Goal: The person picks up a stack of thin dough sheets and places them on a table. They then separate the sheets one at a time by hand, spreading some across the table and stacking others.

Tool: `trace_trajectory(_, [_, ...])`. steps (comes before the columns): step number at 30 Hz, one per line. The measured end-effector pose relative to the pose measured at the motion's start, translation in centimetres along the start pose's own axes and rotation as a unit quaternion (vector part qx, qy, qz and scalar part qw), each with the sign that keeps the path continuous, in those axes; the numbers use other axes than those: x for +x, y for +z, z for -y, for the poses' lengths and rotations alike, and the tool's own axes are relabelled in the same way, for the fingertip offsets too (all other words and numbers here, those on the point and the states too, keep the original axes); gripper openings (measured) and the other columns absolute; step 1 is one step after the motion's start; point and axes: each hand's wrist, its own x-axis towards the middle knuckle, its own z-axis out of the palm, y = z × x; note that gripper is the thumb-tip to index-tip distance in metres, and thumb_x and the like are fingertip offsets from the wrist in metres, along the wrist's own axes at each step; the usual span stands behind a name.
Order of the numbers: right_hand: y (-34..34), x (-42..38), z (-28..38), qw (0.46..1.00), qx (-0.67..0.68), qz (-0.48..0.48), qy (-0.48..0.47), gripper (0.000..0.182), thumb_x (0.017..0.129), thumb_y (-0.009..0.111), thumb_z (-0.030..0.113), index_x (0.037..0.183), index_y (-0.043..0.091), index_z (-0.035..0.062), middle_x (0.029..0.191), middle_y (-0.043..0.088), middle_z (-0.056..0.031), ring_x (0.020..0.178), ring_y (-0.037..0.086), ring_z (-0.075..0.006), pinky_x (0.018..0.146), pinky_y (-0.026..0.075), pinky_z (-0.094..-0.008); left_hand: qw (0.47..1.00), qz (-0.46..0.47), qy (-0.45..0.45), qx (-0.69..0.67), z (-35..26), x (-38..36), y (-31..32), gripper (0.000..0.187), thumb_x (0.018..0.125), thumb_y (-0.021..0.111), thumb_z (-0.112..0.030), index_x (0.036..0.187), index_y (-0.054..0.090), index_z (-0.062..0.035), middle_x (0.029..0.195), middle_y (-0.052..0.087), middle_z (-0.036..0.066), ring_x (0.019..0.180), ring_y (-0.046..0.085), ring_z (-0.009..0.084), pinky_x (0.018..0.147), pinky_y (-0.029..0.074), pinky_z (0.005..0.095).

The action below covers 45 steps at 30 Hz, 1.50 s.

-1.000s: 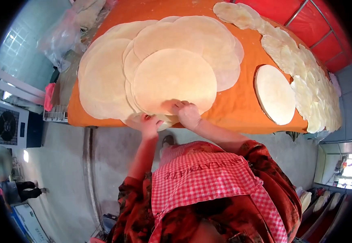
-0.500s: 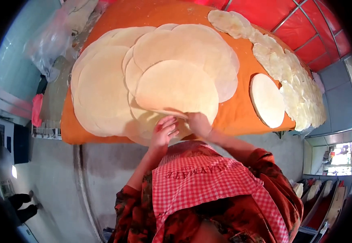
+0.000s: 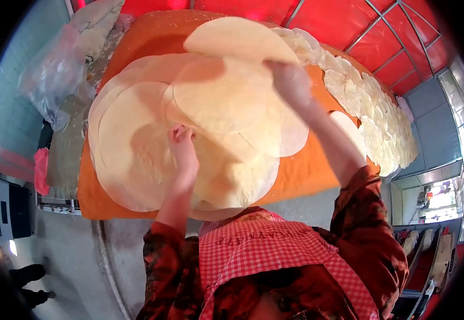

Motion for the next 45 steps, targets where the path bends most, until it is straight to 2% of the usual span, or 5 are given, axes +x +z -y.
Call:
trace_trajectory(6, [21.4,-13.1,2.0,0.992,0.090,0.082,-0.018,0.018,0.075,0.051,0.006,0.084,0.065,0.0139,0.075,0.064,-0.0100,0.069,0.064,-0.0289,0.058,0.051,-0.0416,0.984,0.137,0.095,0.071,-4.4,-1.7,-0.4,0.019,0.085,0.052,0.004,0.103,0.053,-0.0015,0.094,0.055,0.005,0.085,0.054,0.0122,0.078,0.047,0.0256])
trace_trajectory(9, [21.3,-11.3,0.8,0.987,0.081,0.129,0.041,0.029,0.076,0.050,0.008,0.096,0.066,0.0200,0.076,0.065,-0.0102,0.071,0.065,-0.0278,0.061,0.052,-0.0424,0.965,0.102,-0.236,-0.050,-1.5,-1.1,0.1,0.026,0.085,0.056,-0.002,0.109,0.050,0.0018,0.097,0.057,0.009,0.085,0.059,0.0182,0.080,0.050,0.0300])
trace_trajectory(18, [4.8,5.6,-1.5,0.998,-0.047,0.032,0.006,0.022,0.079,0.050,0.010,0.090,0.068,0.0148,0.071,0.064,-0.0116,0.064,0.064,-0.0272,0.052,0.049,-0.0399,0.977,0.032,-0.200,0.061,5.7,4.3,1.3,0.041,0.083,0.055,-0.001,0.122,0.041,0.0006,0.092,0.058,0.009,0.077,0.058,0.0176,0.068,0.050,0.0312])
trace_trajectory(24, [20.6,-8.1,2.5,0.974,0.203,0.086,-0.046,0.033,0.082,0.050,0.004,0.112,0.064,0.0077,0.115,0.062,-0.0125,0.102,0.060,-0.0216,0.084,0.047,-0.0363,0.971,-0.017,-0.083,0.224,8.1,3.1,3.4,0.035,0.080,0.059,-0.006,0.113,0.047,-0.0005,0.088,0.059,0.011,0.077,0.058,0.0220,0.067,0.049,0.0348])
trace_trajectory(45, [19.4,-8.3,2.3,0.972,0.215,0.070,-0.058,0.032,0.082,0.051,0.005,0.111,0.064,0.0080,0.103,0.066,-0.0098,0.086,0.066,-0.0261,0.072,0.052,-0.0325,0.905,-0.028,0.007,0.425,9.7,8.2,6.7,0.016,0.080,0.060,-0.018,0.087,0.063,-0.0038,0.081,0.066,0.015,0.076,0.065,0.0267,0.064,0.051,0.0418])
